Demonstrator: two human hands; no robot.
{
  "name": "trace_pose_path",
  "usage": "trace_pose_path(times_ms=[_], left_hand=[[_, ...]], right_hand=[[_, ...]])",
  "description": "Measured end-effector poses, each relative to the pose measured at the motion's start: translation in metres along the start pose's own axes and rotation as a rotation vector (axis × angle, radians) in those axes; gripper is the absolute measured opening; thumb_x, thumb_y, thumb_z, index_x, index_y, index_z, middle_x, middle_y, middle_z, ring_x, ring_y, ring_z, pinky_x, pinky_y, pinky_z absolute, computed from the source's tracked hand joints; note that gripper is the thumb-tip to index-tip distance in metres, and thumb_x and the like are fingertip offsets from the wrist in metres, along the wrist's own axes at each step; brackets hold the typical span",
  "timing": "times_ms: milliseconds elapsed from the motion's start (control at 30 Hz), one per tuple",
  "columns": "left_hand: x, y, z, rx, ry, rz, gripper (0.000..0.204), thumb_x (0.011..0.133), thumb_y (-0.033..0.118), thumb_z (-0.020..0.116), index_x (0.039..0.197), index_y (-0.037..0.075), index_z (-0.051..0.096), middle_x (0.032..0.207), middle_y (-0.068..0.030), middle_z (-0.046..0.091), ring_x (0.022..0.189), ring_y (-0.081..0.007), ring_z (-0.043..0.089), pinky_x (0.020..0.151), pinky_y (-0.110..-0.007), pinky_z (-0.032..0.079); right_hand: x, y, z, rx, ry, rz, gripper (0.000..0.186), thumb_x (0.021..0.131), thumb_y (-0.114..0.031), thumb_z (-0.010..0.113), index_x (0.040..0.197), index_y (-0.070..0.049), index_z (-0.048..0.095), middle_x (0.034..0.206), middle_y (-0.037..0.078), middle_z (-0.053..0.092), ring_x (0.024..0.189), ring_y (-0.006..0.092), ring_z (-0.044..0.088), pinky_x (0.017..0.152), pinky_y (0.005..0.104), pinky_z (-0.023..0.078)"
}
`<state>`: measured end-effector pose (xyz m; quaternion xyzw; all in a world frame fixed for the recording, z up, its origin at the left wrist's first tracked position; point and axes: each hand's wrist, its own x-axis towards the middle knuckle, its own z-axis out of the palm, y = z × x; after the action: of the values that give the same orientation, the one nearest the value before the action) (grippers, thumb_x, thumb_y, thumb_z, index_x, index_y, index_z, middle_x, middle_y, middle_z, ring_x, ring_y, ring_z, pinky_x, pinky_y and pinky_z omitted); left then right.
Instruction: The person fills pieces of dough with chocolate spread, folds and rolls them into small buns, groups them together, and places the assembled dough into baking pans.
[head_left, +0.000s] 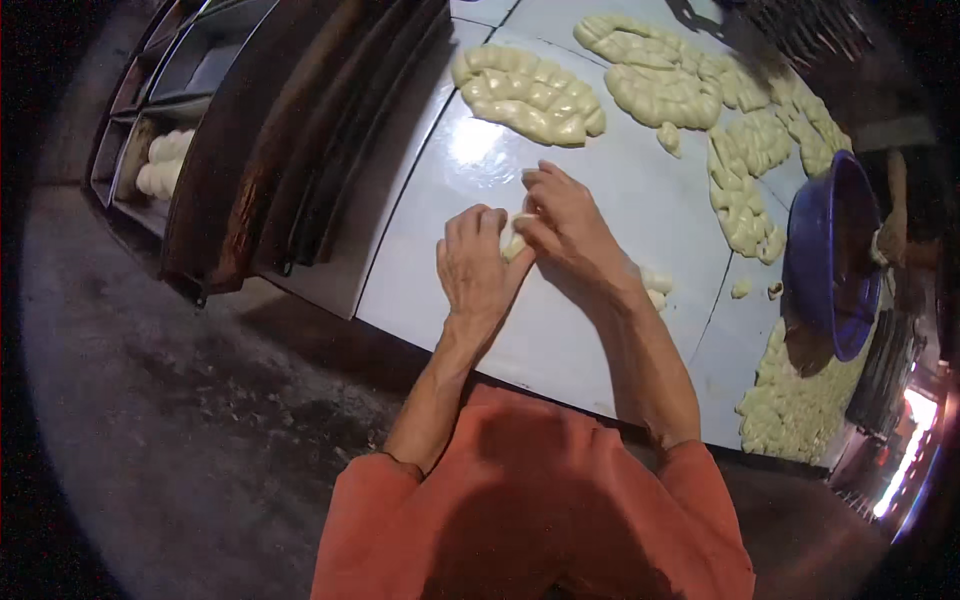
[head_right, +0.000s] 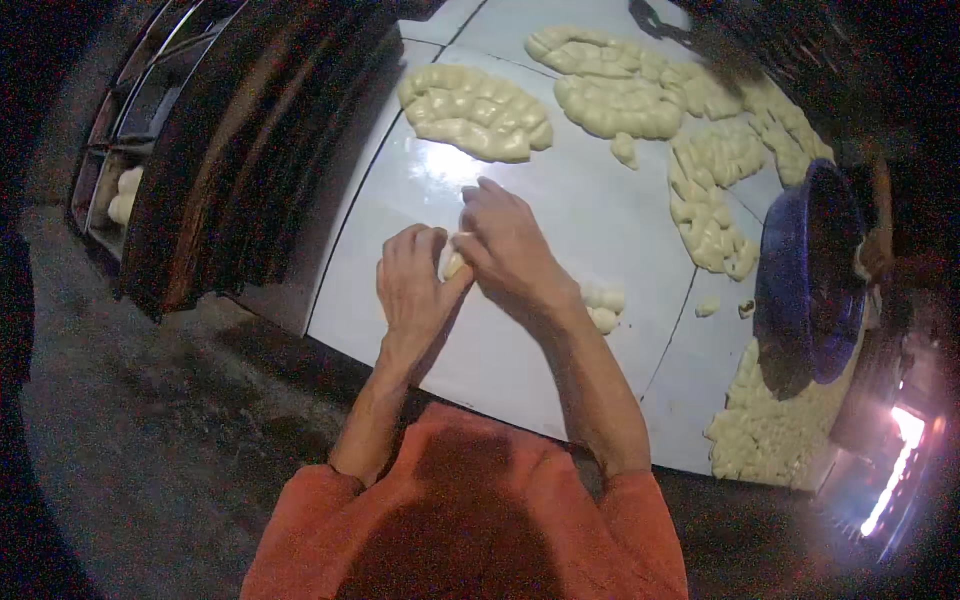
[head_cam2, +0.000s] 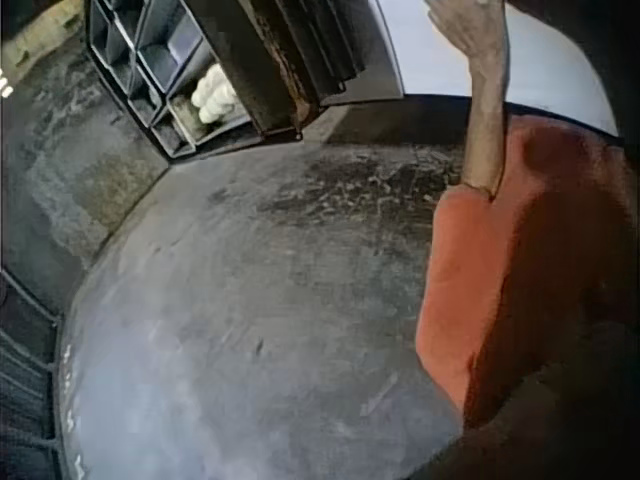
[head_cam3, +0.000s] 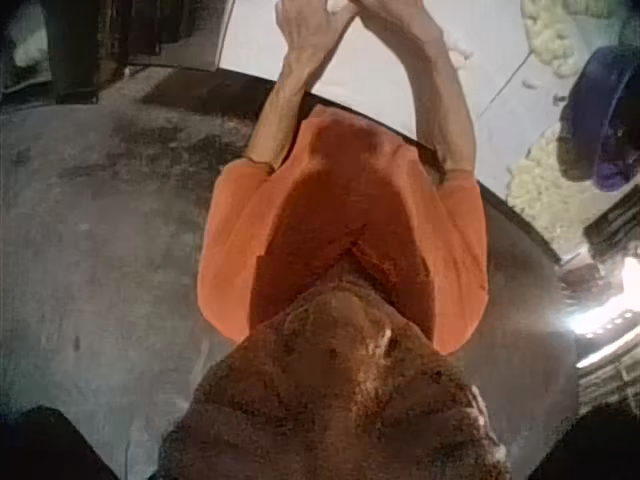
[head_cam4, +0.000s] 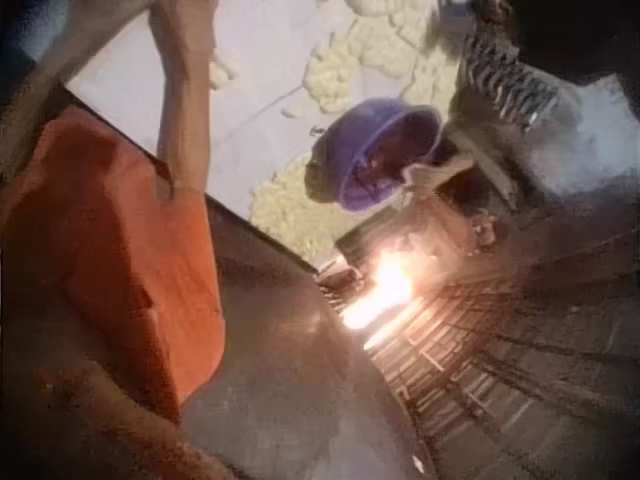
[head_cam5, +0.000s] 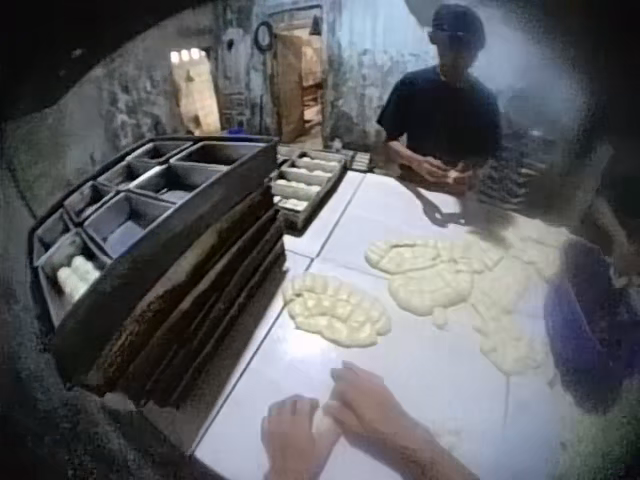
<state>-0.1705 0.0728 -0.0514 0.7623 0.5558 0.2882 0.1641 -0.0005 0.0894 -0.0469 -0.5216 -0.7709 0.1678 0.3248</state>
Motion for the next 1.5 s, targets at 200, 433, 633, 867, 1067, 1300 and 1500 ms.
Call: trace_pose_path(times_ms=[200,433,633,867,1067,1300,1500], left_hand=[[0.011,-0.008,-0.001,-0.231,-0.124,0.049,0.022,0.085,0.026,0.074,0.096,0.008,0.072,0.100,-0.0070,0.069,0.101,-0.0281,0.061,0.088,-0.043,0.044],[0.017,-0.003,-0.003,-0.264,-0.161,0.088,0.029,0.086,0.024,0.073,0.108,0.005,0.070,0.097,-0.0092,0.071,0.094,-0.0277,0.064,0.086,-0.041,0.044],[0.021,0.010,-0.001,-0.421,-0.285,0.281,0.065,0.086,0.030,0.073,0.141,0.003,0.053,0.105,-0.0134,0.073,0.109,-0.0307,0.063,0.114,-0.046,0.026],[0.037,0.017,-0.007,-0.272,-0.568,0.094,0.032,0.091,0.027,0.069,0.117,0.009,0.072,0.096,-0.0117,0.075,0.097,-0.0252,0.068,0.112,-0.052,0.029],[0.017,0.010,0.008,-0.168,-0.236,0.389,0.019,0.088,0.018,0.071,0.106,0.013,0.075,0.099,-0.0061,0.073,0.108,-0.0268,0.065,0.112,-0.060,0.028],[0.000,0.004,0.011,0.036,-0.388,0.350,0.072,0.085,0.044,0.073,0.143,0.008,0.051,0.154,-0.0240,0.038,0.147,-0.0402,0.031,0.116,-0.069,0.015],[0.032,0.074,0.005,-0.532,-0.542,0.192,0.068,0.080,0.044,0.079,0.132,0.003,0.061,0.129,-0.0182,0.064,0.124,-0.0346,0.057,0.111,-0.056,0.034]], right_hand=[[-0.016,-0.028,-0.027,0.892,0.208,0.854,0.030,0.098,-0.025,0.057,0.117,-0.002,0.053,0.089,0.006,0.058,0.084,0.0157,0.054,0.075,0.0314,0.048],[-0.031,-0.027,-0.045,0.246,-0.105,0.473,0.035,0.087,-0.014,0.066,0.118,0.002,0.060,0.091,0.015,0.057,0.084,0.0158,0.057,0.076,0.0303,0.049],[-0.045,-0.022,-0.033,0.752,0.057,0.822,0.029,0.097,-0.023,0.060,0.113,0.001,0.062,0.086,0.009,0.061,0.080,0.0141,0.056,0.073,0.0282,0.047],[-0.042,-0.026,-0.040,0.851,0.043,0.804,0.031,0.093,-0.027,0.068,0.106,0.001,0.064,0.089,0.005,0.064,0.081,0.0115,0.057,0.073,0.0273,0.048],[-0.045,-0.028,-0.059,1.117,0.011,0.893,0.014,0.080,-0.006,0.074,0.089,-0.004,0.064,0.076,-0.001,0.062,0.065,0.0060,0.053,0.055,0.0206,0.040],[-0.066,-0.034,-0.091,1.394,0.379,0.826,0.033,0.088,-0.015,0.069,0.117,0.000,0.062,0.098,0.014,0.067,0.081,0.0163,0.068,0.071,0.0249,0.058],[-0.083,-0.035,-0.105,1.296,0.345,0.885,0.040,0.094,-0.009,0.065,0.132,0.000,0.055,0.106,0.014,0.071,0.082,0.0132,0.070,0.064,0.0260,0.059]])
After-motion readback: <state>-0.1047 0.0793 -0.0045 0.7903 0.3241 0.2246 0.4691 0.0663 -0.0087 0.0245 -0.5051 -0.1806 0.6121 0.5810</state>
